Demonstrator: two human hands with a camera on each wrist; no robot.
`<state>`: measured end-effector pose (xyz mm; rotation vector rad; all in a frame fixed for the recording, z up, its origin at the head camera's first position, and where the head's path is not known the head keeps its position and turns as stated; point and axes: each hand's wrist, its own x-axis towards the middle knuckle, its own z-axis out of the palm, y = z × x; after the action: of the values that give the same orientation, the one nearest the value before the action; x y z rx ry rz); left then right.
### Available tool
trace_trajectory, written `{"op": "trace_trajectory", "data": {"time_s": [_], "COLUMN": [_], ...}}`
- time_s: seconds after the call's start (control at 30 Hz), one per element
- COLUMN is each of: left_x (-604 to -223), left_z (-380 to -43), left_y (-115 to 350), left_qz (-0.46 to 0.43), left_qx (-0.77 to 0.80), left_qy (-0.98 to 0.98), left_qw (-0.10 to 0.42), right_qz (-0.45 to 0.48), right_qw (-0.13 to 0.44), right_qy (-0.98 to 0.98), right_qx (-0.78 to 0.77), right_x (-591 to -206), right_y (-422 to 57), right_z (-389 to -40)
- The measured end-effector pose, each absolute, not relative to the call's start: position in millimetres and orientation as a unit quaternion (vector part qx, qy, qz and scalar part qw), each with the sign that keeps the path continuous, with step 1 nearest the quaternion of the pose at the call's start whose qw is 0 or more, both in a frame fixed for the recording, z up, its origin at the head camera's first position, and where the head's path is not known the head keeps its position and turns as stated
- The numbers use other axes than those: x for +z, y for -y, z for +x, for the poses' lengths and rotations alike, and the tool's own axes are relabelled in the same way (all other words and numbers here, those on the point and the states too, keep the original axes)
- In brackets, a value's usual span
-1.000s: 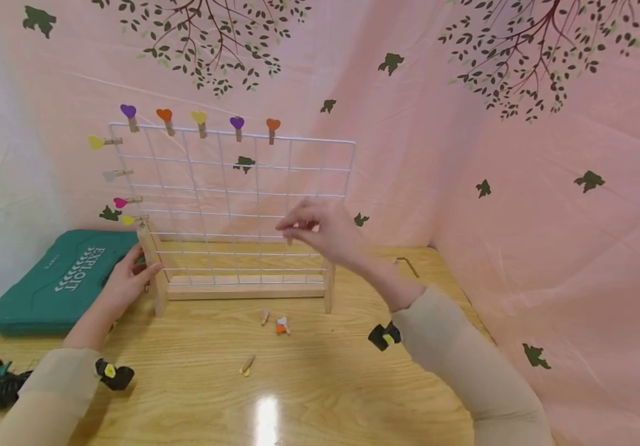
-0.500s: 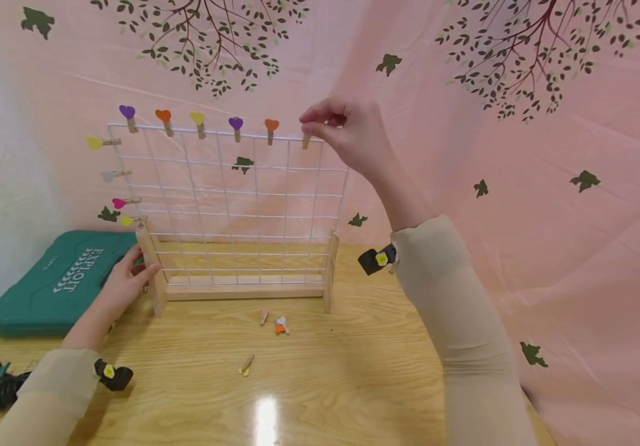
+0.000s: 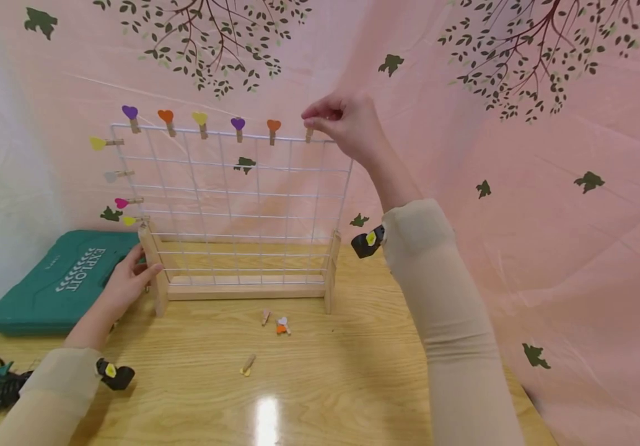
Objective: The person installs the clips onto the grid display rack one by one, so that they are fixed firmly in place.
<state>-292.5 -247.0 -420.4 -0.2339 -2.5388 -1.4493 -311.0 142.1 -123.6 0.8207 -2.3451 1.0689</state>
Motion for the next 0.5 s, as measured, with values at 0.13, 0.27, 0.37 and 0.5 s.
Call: {"op": "trace_trajectory", "data": {"time_s": [0.13,0.27,0.37,0.5], "left_x": [-420,-420,-420,-419], "left_z": [-292,-292,-291,-291], "left_y": [247,247,247,247], "left_qz": [-0.078,-0.077,-0.079,-0.083], "left_qx": [-0.488,-0.489,-0.488,-0.488], "left_qy": [0.863,0.863,0.863,0.863], "left_qw": [0.106,0.104,0.104,0.105], "right_qz": [0.289,0.276,0.270,0.281], "right_qw": [0.202,0.191,0.187,0.201], "right_qy": [0.853,0.860,0.862,0.863], "right_qx": [0.385,0.385,0.385,0.370], "right_x": [-126,-131,-134,-133], "right_y": [-142,-145,-148,-147], "right_z": [-316,-330,-339,-332]}}
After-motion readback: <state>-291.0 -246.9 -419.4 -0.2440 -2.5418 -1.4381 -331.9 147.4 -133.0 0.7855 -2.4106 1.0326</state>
